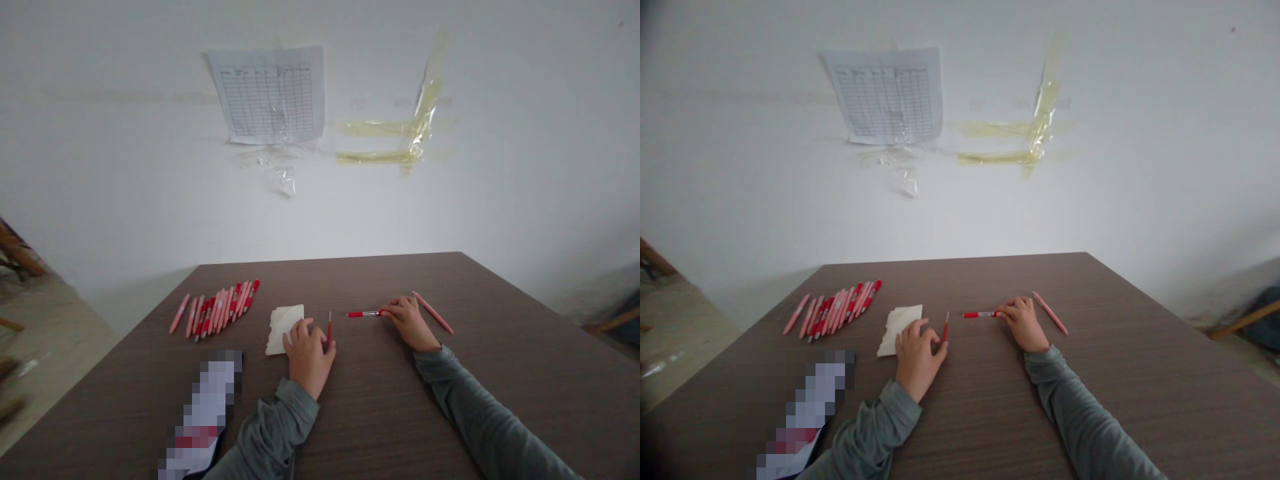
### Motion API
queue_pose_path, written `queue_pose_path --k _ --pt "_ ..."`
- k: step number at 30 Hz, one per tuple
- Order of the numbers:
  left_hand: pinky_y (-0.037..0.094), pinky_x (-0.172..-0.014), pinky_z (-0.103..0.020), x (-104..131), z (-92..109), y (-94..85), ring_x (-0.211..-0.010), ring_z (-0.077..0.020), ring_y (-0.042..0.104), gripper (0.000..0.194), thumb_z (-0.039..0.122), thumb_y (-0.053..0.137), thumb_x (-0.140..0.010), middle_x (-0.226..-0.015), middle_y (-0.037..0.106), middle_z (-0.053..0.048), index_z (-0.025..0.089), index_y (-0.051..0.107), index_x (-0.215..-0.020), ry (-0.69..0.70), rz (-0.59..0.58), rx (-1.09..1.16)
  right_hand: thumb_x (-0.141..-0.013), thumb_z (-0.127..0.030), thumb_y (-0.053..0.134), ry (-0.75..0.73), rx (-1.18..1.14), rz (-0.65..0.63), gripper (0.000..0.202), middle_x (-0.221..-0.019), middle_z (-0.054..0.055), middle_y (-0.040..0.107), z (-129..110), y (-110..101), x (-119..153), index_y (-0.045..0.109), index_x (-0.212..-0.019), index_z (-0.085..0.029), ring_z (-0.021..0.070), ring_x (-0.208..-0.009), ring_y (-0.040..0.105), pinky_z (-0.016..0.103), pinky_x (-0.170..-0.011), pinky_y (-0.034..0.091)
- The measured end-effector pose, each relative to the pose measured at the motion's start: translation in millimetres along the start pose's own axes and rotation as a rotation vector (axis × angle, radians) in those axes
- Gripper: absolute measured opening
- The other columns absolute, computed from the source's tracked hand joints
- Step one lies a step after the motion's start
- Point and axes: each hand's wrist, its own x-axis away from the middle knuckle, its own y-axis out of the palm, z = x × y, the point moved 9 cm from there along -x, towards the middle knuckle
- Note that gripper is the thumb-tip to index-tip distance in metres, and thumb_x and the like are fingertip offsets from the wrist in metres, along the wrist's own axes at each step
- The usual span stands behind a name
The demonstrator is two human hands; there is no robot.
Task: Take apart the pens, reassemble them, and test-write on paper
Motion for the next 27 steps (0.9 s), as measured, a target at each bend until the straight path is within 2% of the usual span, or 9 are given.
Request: queue_pose_path --k 3,12,20,27 --pt "0.031 -0.1 -0.056 -2 2 -1.1 -0.118 -0.0272 0.044 0.008 0.027 0.06 -0.075 -0.118 0.053 -0.008 0.021 0.062 -0.08 0.029 0.012 0.042 -0.089 -0.037 0.049 -0.008 -0.02 -0.02 0.024 -0.094 0.008 0.061 -5 0 0 0.072 -0.093 -0.03 0.0256 -0.097 0.048 0.043 -0.088 0.043" --pt "0.025 -0.105 -0.057 -5 3 -1.8 -0.121 -0.0258 0.042 0.019 0.028 0.063 -0.075 -0.118 0.052 -0.006 0.029 0.065 -0.094 0.104 0.053 0.116 -0.09 -0.037 0.05 -0.05 -0.135 -0.08 0.023 -0.097 0.007 0.061 -29 5 2 0.072 -0.094 -0.031 0.0245 -0.101 0.046 0.042 -0.092 0.042" --pt "0.024 -0.106 -0.056 -6 7 -1.4 -0.121 -0.0259 0.041 0.017 0.029 0.065 -0.075 -0.118 0.052 -0.004 0.032 0.069 -0.092 0.146 0.052 0.138 -0.09 -0.039 0.049 -0.071 -0.183 -0.116 0.025 -0.098 0.007 0.06 -43 9 4 0.071 -0.094 -0.03 0.0239 -0.102 0.046 0.041 -0.092 0.043" --pt "0.022 -0.106 -0.058 -7 6 -0.1 -0.12 -0.0265 0.041 0.013 0.028 0.064 -0.076 -0.117 0.052 -0.004 0.031 0.07 -0.087 0.159 0.06 0.163 -0.09 -0.038 0.05 -0.075 -0.168 -0.13 0.023 -0.1 0.006 0.061 -44 8 4 0.072 -0.094 -0.03 0.024 -0.102 0.046 0.041 -0.092 0.043"
